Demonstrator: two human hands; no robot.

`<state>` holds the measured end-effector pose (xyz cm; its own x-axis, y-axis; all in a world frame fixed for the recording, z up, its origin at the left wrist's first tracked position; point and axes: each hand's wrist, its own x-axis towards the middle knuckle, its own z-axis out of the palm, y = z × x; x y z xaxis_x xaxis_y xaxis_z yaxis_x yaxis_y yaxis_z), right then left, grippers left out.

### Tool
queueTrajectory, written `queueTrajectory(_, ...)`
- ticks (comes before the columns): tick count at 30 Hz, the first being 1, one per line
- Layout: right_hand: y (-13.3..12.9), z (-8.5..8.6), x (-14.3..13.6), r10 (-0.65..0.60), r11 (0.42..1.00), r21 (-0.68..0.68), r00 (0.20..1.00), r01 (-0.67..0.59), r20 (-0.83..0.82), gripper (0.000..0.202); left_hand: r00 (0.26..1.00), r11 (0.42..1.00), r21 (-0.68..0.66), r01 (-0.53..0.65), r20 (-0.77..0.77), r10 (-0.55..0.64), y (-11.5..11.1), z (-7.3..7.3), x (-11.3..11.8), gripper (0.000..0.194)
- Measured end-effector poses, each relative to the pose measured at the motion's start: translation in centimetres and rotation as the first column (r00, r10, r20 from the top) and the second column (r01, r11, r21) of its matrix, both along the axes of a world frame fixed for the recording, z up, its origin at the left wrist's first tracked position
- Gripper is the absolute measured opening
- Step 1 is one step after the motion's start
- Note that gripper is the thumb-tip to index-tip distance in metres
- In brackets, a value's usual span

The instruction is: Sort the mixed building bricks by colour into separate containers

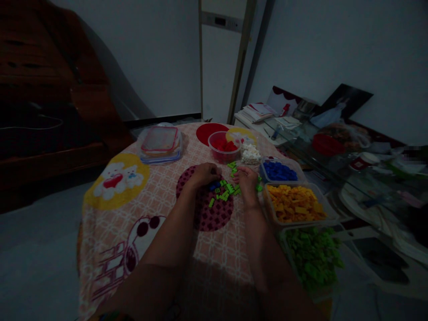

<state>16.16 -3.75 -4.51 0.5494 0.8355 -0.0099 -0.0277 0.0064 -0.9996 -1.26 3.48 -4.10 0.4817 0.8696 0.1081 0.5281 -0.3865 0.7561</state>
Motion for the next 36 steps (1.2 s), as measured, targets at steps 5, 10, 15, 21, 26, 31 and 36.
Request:
queueTrajectory(5,0.0,0.0,0.0,-0.008,1.0,-0.021,1.0,0.008,-0.013,0.015,0.901,0.982,-0.053,-0.18,0.391,0.186,0.1,0.4,0.8,0.013)
queueTrajectory(10,0.1,-0.4,-0.2,-0.006,1.0,-0.009,1.0,0.006,0.013,0.016,0.746,0.943,-0.145,-0.3,0.58,0.326,0.0,0.9,2.0,0.015)
queueTrajectory(15,0.1,-0.4,-0.1,0.003,1.0,0.0,1.0,-0.003,0.028,0.017,0.702,0.905,-0.135,-0.403,0.59,0.4,1.2,1.6,3.2,0.018)
queueTrajectory(21,0.1,-0.5,0.0,0.011,1.0,-0.005,0.999,-0.01,0.039,0.018,0.709,0.911,-0.092,-0.402,0.599,0.373,4.0,3.1,4.6,0.027)
queueTrajectory(26,0.1,-0.5,0.0,-0.002,1.0,-0.02,0.999,0.003,0.052,0.019,0.638,0.933,-0.121,-0.34,0.699,0.323,4.0,3.4,3.4,0.04)
queueTrajectory(31,0.1,-0.1,-0.1,0.025,0.999,-0.033,0.999,-0.024,0.035,0.015,0.593,0.898,-0.199,-0.392,0.692,0.412,1.4,1.6,0.6,0.035)
queueTrajectory(36,-0.1,0.0,-0.4,0.075,0.997,-0.032,0.993,-0.072,0.087,0.015,0.636,0.864,-0.218,-0.453,0.6,0.485,0.1,-0.8,-0.9,0.028)
